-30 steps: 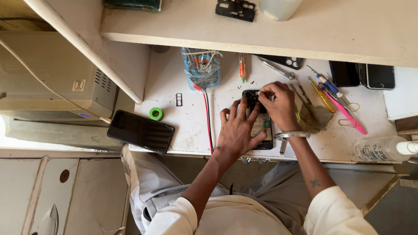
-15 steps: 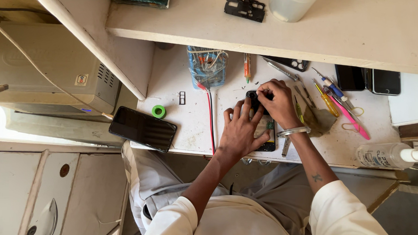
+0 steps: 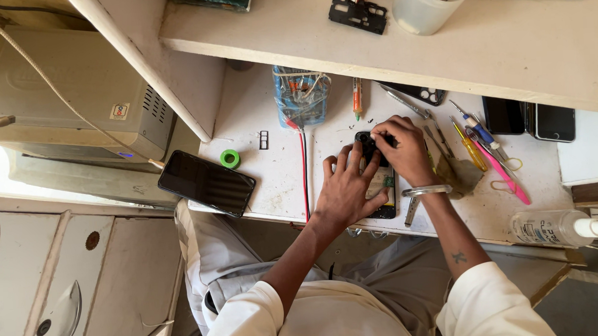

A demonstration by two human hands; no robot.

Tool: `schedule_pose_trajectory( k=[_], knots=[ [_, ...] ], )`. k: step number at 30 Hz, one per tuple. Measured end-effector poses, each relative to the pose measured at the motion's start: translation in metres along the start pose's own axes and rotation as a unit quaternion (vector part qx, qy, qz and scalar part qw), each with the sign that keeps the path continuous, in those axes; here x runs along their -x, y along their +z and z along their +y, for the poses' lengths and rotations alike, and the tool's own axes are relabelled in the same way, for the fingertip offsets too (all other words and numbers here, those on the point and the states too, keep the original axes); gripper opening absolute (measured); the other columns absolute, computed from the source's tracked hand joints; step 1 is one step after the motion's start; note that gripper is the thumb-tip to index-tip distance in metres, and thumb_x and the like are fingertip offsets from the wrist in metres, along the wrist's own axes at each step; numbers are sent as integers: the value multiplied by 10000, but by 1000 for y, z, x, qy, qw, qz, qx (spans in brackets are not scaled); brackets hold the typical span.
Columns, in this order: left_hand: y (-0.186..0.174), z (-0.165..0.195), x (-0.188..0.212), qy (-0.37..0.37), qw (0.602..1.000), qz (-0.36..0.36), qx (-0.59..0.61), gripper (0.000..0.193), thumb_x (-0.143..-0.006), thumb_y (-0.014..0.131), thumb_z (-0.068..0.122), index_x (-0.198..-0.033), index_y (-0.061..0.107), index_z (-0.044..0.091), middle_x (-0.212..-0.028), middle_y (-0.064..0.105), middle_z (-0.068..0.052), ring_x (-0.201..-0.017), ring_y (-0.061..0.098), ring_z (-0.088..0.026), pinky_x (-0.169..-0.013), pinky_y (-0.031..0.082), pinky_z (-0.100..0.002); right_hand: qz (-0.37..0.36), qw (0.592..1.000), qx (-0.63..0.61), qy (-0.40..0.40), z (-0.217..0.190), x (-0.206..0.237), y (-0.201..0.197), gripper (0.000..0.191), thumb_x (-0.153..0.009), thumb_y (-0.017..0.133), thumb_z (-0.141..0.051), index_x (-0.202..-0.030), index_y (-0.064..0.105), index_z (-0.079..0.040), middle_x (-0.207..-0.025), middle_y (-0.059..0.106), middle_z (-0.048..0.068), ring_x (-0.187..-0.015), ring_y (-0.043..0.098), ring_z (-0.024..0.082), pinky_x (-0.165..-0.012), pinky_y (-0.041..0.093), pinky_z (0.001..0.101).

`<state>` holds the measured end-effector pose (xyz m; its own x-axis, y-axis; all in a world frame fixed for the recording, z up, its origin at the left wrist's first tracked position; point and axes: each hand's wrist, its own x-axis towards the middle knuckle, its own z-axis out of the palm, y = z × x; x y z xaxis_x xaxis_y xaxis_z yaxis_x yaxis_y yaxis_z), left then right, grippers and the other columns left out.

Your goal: The person sits at a repair bench working on a disassembled smartphone. They wipe a small component with a cloth, peel the old battery out of the phone body, position a new battery inside, and use tweezers and a screwdriver to work on the phone's internal parts and camera area.

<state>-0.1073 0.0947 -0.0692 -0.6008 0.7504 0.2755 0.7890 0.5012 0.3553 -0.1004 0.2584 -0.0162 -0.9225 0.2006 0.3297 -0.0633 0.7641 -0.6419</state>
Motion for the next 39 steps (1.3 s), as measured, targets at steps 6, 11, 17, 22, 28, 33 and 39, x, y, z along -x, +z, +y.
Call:
schedule_pose_trajectory(
  k=[6,11,17,22,28,33,39],
  knots=[
    [-1,0,0,-1,1000,-10,0,768,-919,528,638,-1478,520,110,-1484,412,-255,-1347,405,-375,-1025,360,-542,-15,999,-25,22,0,1,-5,106,-893,735,20,-988,713,-21,-903,672,60,-831,671,150,-688,529,288],
    [-3,0,0,4,1000,1,-4,773,-909,534,641,-1474,524,114,-1483,412,-253,-1346,400,-374,-1021,358,-539,-14,1000,-15,17,-2,0,-4,97,-900,732,19,-987,708,-14,-909,666,66,-820,667,158,-711,532,289],
    [-2,0,0,4,1000,-5,1,772,-919,527,638,-1478,520,106,-1491,412,-253,-1357,400,-370,-1039,358,-535,-3,999,-32,20,-2,-2,-2,97,-911,721,11,-987,663,-3,-920,663,72,-811,661,145,-709,537,291],
    [-2,0,0,2,1000,1,-5,787,-924,509,652,-1486,515,101,-1481,416,-259,-1351,405,-379,-1034,358,-552,29,995,-73,59,-1,0,1,80,-953,702,6,-993,636,-14,-928,712,45,-783,619,96,-671,485,253],
    [-1,1,1,1,1000,-1,-6,789,-923,501,650,-1485,514,97,-1487,416,-257,-1350,408,-375,-1030,362,-549,38,977,-184,101,2,10,-2,142,-972,667,-8,-1103,617,-25,-946,730,6,-829,643,23,-709,495,188],
    [-1,0,0,2,1000,3,-9,786,-925,508,646,-1483,517,92,-1472,422,-256,-1347,407,-371,-1033,362,-546,14,972,-184,143,6,14,-6,157,-1030,654,-23,-1160,729,22,-985,754,64,-805,631,53,-693,508,221],
    [-1,1,1,3,1000,4,-4,781,-921,521,643,-1476,525,94,-1469,425,-254,-1341,408,-371,-1025,364,-544,-6,924,-328,196,5,19,-11,134,-1030,635,-64,-1119,699,13,-1006,765,95,-771,613,76,-711,542,233]
  ],
)
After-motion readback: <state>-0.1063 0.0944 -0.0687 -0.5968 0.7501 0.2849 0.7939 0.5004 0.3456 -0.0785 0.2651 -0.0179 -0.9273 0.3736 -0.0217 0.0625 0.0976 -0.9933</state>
